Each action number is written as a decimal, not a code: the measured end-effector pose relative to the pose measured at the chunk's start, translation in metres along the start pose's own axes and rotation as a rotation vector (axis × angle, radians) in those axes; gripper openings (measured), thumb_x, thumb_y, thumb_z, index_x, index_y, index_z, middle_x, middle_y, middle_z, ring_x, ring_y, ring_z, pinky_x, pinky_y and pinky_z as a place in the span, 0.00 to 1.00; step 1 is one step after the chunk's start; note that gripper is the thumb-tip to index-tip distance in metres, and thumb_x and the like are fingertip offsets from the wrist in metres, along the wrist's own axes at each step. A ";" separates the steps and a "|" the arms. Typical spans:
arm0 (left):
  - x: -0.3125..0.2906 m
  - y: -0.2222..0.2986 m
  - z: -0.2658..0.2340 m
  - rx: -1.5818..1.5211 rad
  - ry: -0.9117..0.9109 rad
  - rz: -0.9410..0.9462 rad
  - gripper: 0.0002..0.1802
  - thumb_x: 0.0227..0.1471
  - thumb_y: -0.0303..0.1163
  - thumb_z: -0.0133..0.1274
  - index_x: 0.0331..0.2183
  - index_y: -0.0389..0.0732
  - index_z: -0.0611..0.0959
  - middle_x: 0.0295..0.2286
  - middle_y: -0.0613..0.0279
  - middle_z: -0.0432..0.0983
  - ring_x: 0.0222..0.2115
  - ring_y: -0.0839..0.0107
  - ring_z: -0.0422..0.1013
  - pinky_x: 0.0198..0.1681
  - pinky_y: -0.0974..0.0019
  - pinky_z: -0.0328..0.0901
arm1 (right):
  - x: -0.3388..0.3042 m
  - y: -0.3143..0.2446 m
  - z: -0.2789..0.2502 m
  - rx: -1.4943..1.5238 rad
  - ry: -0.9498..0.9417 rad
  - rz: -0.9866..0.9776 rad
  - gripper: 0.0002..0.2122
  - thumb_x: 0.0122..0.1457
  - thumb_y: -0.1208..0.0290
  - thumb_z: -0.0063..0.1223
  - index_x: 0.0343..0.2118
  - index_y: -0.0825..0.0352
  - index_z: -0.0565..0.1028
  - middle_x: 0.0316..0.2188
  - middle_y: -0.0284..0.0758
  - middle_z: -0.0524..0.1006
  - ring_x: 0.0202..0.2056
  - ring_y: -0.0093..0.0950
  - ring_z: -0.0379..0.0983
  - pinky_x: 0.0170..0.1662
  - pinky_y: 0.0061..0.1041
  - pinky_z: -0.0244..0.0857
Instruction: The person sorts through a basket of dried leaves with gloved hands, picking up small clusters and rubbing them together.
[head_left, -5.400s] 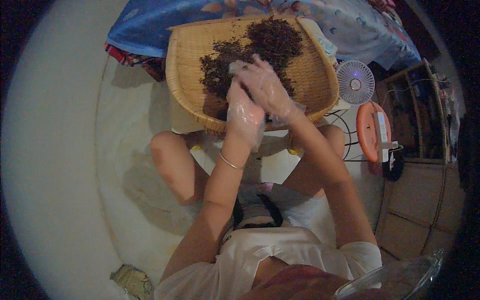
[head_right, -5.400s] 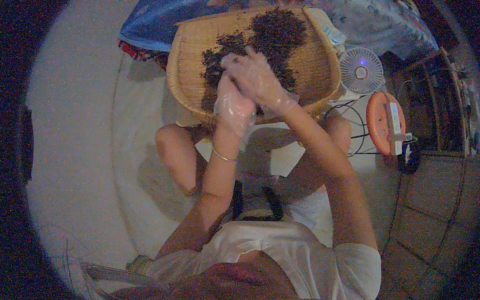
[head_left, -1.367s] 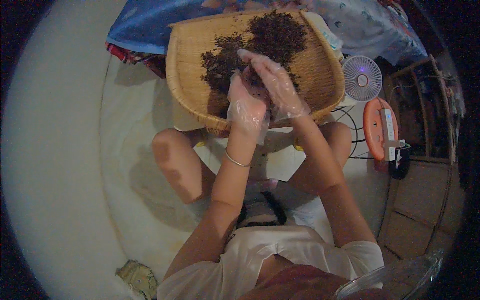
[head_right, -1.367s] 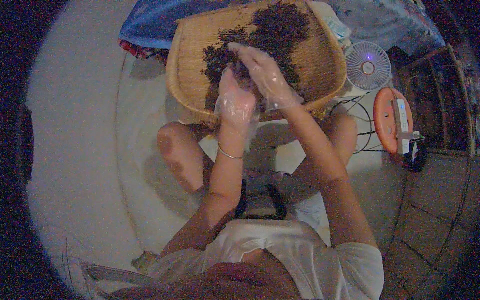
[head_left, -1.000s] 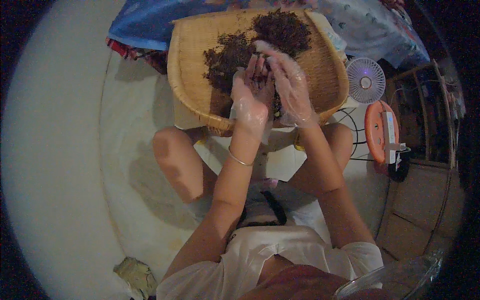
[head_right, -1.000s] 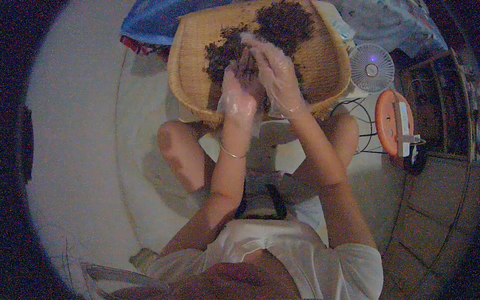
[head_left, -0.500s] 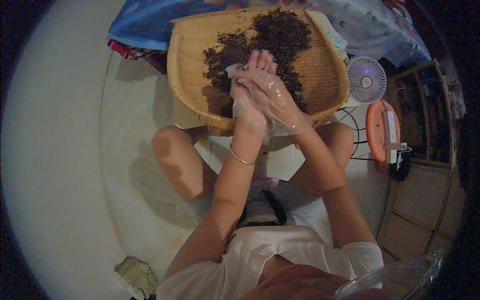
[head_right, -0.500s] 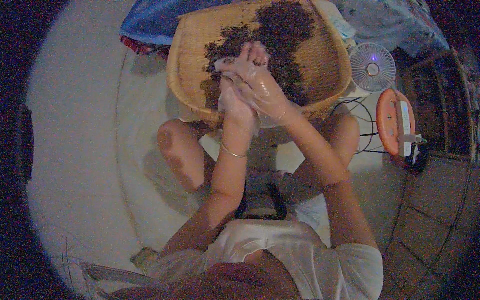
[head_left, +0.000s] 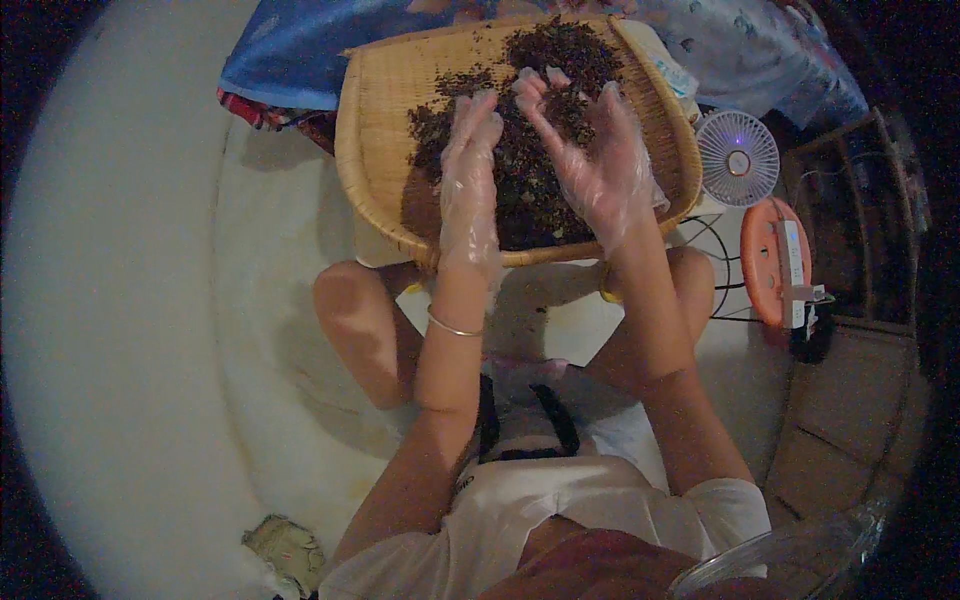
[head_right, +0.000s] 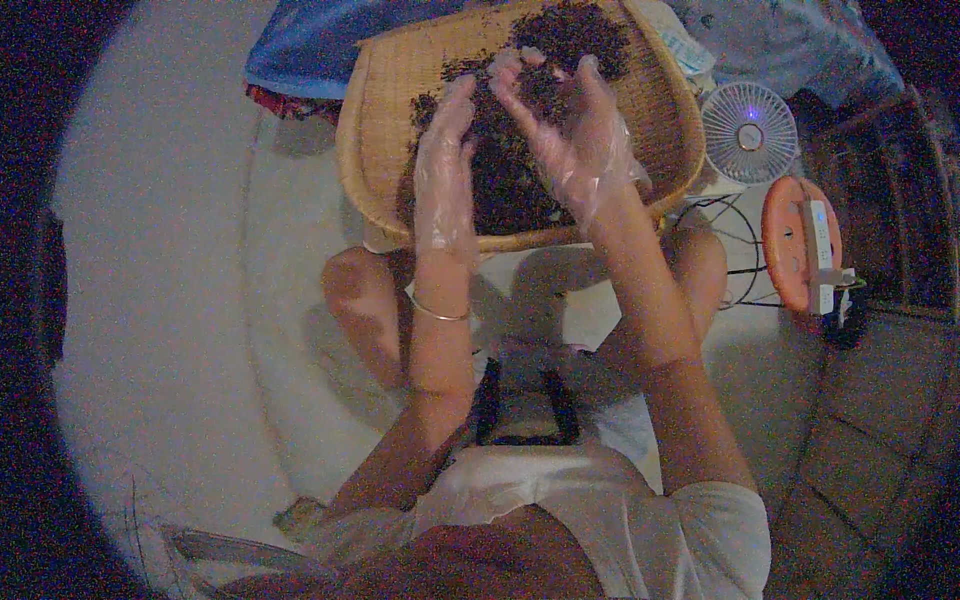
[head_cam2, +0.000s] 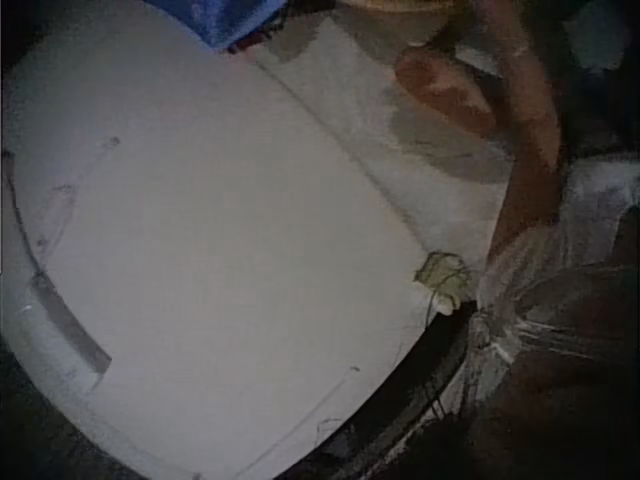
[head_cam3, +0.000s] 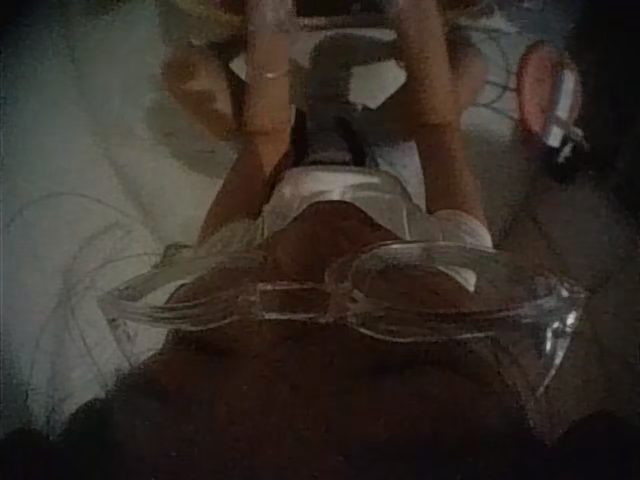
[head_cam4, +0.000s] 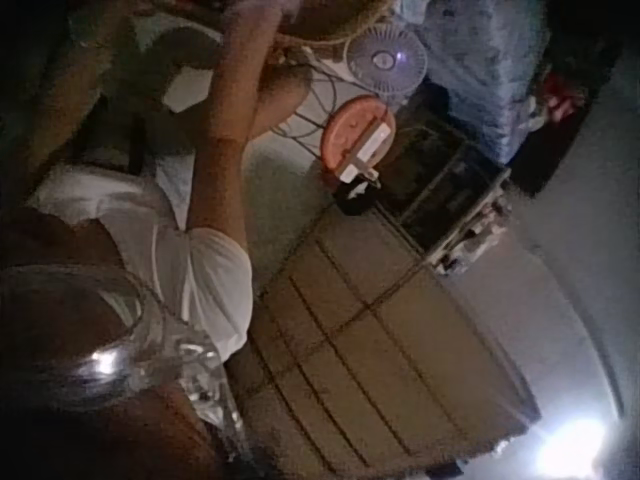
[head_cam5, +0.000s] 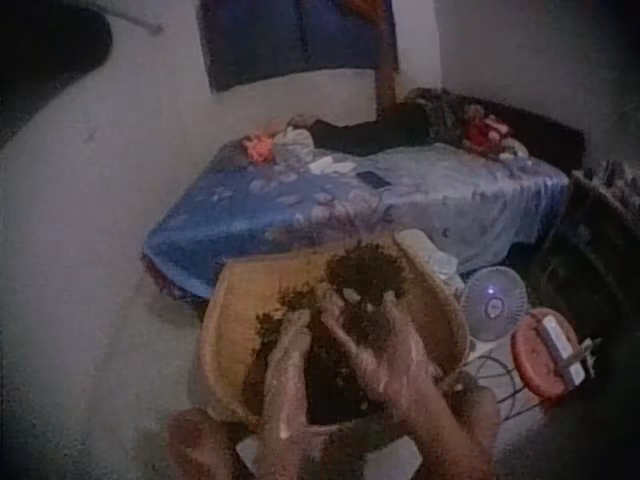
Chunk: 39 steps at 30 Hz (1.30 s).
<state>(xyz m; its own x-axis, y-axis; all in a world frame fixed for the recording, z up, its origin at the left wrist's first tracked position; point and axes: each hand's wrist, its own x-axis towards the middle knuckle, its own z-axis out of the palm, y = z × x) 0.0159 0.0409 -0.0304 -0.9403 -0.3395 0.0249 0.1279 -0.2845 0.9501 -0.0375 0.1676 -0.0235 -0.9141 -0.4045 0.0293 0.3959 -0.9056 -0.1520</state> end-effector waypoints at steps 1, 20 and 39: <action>0.004 -0.002 -0.008 0.010 -0.002 -0.003 0.24 0.57 0.42 0.45 0.49 0.36 0.72 0.58 0.51 0.54 0.54 0.63 0.58 0.56 0.60 0.53 | -0.001 0.001 -0.002 -0.007 -0.013 0.033 0.21 0.65 0.58 0.36 0.42 0.77 0.63 0.43 0.50 0.66 0.51 0.43 0.65 0.56 0.41 0.64; 0.055 0.068 -0.027 1.055 -0.663 0.710 0.19 0.44 0.31 0.55 0.42 0.43 0.79 0.37 0.53 0.72 0.39 0.53 0.67 0.45 0.56 0.62 | 0.005 0.004 0.030 -0.508 -0.075 0.329 0.23 0.61 0.52 0.44 0.50 0.67 0.64 0.45 0.41 0.69 0.44 0.33 0.72 0.46 0.32 0.73; 0.061 0.055 -0.047 0.689 -0.602 0.165 0.14 0.50 0.35 0.53 0.36 0.36 0.77 0.35 0.54 0.74 0.35 0.59 0.71 0.42 0.62 0.63 | 0.007 0.014 0.016 -0.357 0.062 0.376 0.28 0.62 0.53 0.43 0.53 0.75 0.58 0.47 0.49 0.67 0.43 0.40 0.72 0.48 0.35 0.72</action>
<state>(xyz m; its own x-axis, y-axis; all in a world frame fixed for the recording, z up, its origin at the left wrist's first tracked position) -0.0193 -0.0371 0.0090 -0.9569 0.2487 0.1501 0.2402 0.3867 0.8904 -0.0370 0.1503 -0.0097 -0.7221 -0.6755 -0.1489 0.6531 -0.5949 -0.4686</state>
